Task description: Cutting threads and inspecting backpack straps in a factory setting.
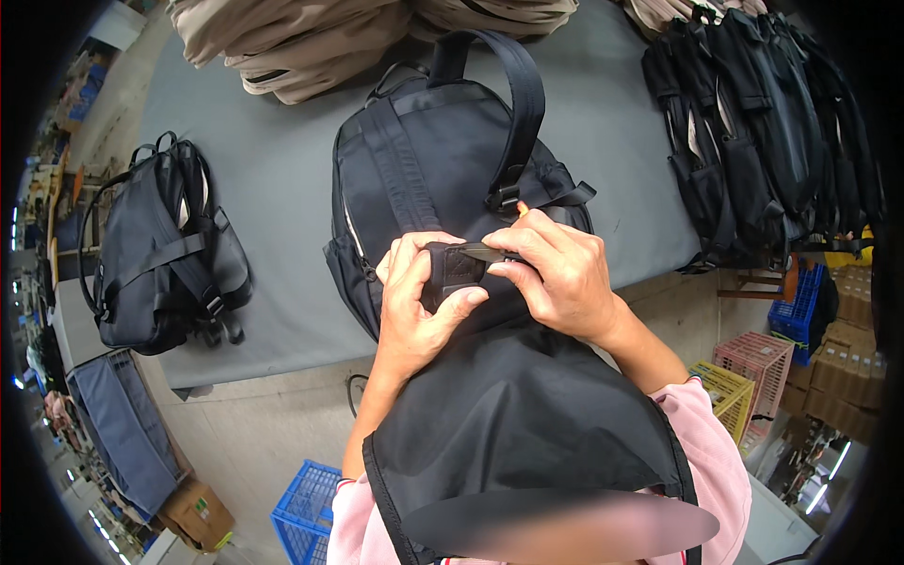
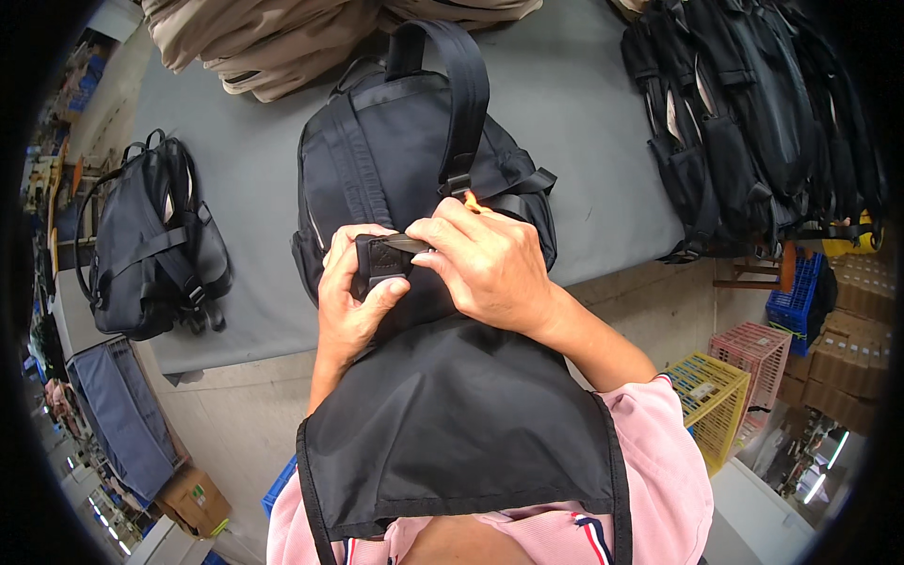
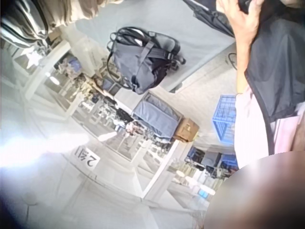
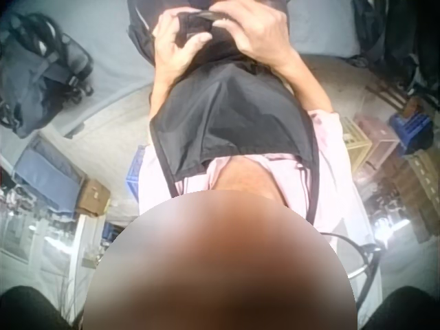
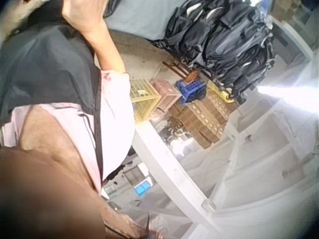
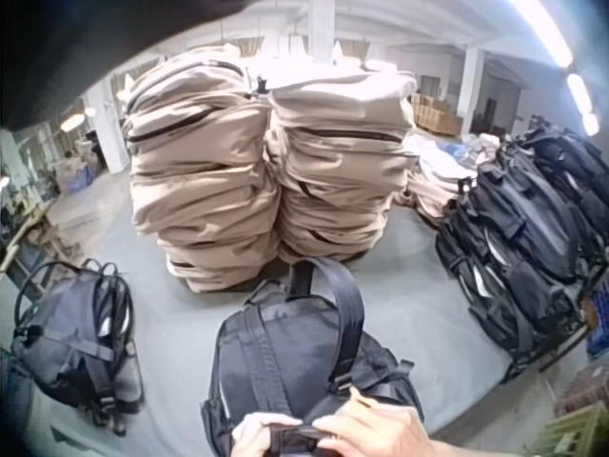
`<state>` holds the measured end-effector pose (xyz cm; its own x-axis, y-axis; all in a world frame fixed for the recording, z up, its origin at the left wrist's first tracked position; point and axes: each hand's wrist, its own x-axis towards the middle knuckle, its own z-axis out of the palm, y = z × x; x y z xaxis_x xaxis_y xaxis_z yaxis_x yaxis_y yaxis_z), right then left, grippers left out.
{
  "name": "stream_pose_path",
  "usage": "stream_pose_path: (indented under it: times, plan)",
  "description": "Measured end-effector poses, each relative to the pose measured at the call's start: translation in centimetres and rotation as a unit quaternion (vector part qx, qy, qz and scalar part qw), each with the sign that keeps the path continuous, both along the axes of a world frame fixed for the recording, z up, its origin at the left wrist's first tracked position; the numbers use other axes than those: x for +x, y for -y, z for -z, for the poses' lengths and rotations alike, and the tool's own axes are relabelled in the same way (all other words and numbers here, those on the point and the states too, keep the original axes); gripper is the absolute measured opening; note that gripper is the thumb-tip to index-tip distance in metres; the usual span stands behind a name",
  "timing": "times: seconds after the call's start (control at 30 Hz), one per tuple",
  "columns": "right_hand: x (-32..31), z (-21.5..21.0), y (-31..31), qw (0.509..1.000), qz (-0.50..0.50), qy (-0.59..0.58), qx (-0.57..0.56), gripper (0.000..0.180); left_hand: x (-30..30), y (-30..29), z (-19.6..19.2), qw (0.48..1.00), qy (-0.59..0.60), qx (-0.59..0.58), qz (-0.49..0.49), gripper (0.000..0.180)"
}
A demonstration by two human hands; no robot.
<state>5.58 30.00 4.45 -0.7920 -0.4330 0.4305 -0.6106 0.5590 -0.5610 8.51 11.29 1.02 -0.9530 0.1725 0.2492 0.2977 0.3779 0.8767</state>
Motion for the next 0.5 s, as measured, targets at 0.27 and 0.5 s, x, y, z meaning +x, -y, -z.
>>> stream_pose_path:
  times: [0.27, 0.5]
  plan:
    - [0.42, 0.62, -0.37, 0.983, 0.036, 0.117, -0.134, 0.025, 0.06, -0.11, -0.01, 0.995, 0.068, 0.063, -0.02, 0.045]
    - [0.5, 0.17, -0.05, 1.0, 0.022, 0.007, 0.021, 0.029, -0.08, -0.08, 0.16, 0.998, 0.048, 0.045, -0.02, 0.044]
